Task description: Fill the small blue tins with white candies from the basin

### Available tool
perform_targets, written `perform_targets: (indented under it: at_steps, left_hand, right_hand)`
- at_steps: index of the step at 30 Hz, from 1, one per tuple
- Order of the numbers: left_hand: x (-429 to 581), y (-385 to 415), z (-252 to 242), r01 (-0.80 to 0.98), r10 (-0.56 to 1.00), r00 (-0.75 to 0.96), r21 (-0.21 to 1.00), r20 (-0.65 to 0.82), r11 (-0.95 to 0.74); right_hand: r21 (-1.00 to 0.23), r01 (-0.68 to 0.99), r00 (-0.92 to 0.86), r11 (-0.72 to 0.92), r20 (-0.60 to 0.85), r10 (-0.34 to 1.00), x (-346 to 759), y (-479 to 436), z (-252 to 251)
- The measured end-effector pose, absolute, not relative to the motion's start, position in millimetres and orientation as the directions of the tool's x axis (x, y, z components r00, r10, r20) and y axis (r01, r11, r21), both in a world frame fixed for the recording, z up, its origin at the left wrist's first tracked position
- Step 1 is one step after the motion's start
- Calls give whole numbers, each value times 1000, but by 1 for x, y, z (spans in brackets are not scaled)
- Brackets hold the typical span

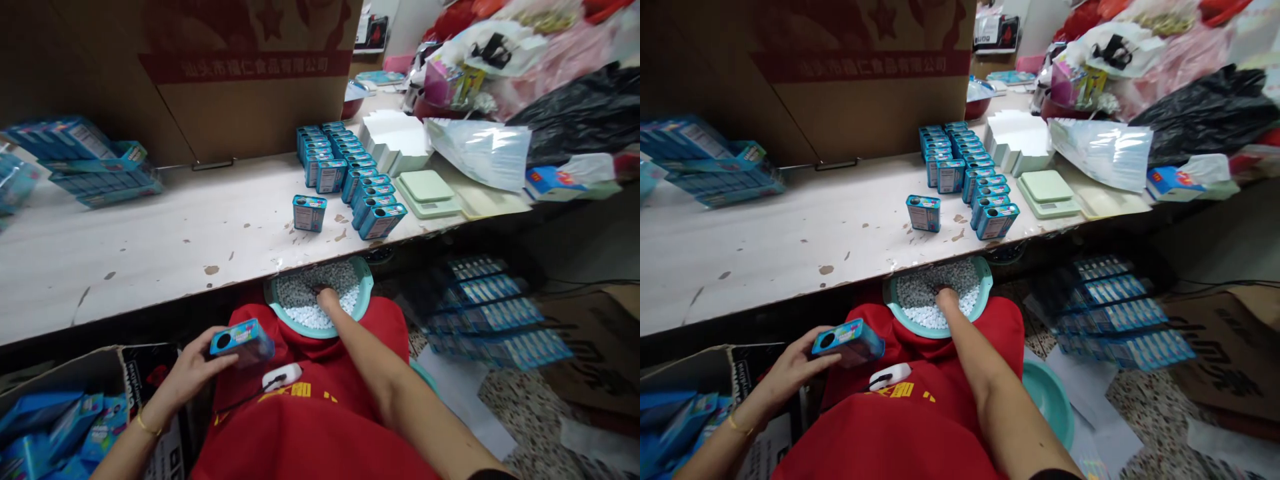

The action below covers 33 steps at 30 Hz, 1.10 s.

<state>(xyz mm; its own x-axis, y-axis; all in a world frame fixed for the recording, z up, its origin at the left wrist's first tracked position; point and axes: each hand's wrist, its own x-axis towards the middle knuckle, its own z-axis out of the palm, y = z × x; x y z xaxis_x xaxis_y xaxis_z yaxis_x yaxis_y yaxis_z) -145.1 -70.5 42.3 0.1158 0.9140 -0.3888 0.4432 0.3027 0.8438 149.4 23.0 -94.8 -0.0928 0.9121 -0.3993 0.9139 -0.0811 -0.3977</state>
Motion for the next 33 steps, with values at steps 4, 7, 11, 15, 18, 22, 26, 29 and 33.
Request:
perform_targets:
  at_steps: [4,7,11,15,18,22,26,29,33]
  left_hand:
    - [-113,-46,35,339,960,42,908,-277,247]
    - [-93,-31,24,325,985,50,935,-168,143]
    - [-73,-19,10,318,991,76,945,-108,78]
    - [-56,-12,-2,340,993,70,938,-95,66]
    - [-47,-8,-8,414,991,122,910,-62,5]
    - [-37,-7,-15,549,979,204,830,-19,-98]
    - [-32,-9,-20,625,972,233,763,16,-162]
    - [-29,-9,-21,648,967,251,736,34,-194]
    - [-27,-8,-21,663,963,266,720,29,-205]
  right_hand:
    - [-649,745,-161,-154,-399,903,157,25,-98]
    - [-689,711,-186,-141,-376,908,170,18,-92]
    - [-723,672,-180,-157,-365,913,199,8,-66]
    - [-779,624,-252,-67,-282,926,227,5,-22]
    - [-770,638,-314,17,-240,918,234,8,9]
    - [-671,732,-378,116,-259,889,221,15,33]
    - [-461,855,-409,238,-317,855,203,21,49]
    - [-312,896,-416,316,-341,843,194,23,66]
    - [-159,912,-409,377,-379,830,181,25,93]
